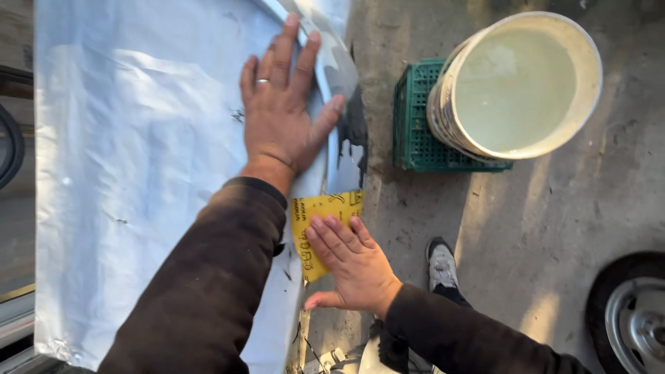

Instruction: The person uses an orbital sander to smooth the surface of a curved car trim piece. They then switch to hand-sanding with a wet sanding block, repeatedly dipping it into a bucket of water to clean the surface.

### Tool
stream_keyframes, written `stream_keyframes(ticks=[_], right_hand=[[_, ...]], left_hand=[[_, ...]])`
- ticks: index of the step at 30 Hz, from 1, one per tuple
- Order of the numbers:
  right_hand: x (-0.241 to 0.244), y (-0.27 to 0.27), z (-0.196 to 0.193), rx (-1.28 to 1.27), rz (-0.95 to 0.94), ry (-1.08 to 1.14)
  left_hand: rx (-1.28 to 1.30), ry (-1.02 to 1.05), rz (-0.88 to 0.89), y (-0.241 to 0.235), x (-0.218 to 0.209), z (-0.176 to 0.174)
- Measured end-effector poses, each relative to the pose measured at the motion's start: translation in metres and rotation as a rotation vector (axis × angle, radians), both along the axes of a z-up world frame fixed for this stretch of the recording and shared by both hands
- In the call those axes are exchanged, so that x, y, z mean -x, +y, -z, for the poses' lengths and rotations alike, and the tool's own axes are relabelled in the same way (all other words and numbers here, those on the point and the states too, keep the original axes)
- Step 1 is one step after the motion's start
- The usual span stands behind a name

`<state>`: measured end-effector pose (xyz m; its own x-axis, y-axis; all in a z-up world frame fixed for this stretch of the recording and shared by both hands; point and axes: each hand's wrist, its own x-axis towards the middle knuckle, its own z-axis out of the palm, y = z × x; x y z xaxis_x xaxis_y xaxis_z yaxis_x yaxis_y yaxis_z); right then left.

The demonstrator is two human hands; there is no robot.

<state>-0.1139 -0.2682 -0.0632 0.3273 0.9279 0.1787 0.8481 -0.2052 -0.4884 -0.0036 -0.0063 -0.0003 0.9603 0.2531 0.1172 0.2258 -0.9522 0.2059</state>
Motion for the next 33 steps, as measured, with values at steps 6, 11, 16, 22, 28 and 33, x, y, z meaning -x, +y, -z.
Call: stream_keyframes(ticks=[6,11,16,22,28,33], right_hand=[[0.008,-0.01,0.025,-0.057,-0.003,0.044],[0.013,-0.005,0.022,-0.043,0.007,-0.044],[-0.017,0.008,0.02,-0.054,0.046,0.029],[0.012,0.002,0.0,0.007,0.165,0.291],[-0.048,0.047,-0.031,0.018,0.259,0.415],[-0.034,0.035,-0.038,-0.14,0.348,0.518]], left_hand=[[-0.013,-0.03,-0.008,0.004,-0.006,-0.001],[0.042,0.005,-0.026,0.002,-0.007,-0.006],[-0.013,0.007,-0.012,0.001,-0.011,-0.003],[0.048,-0.025,0.027,0.0,-0.002,-0.006],[0.052,0.001,-0.004,-0.003,-0.002,-0.013],[0.036,0.019,-0.016,0.001,-0.011,-0.009]])
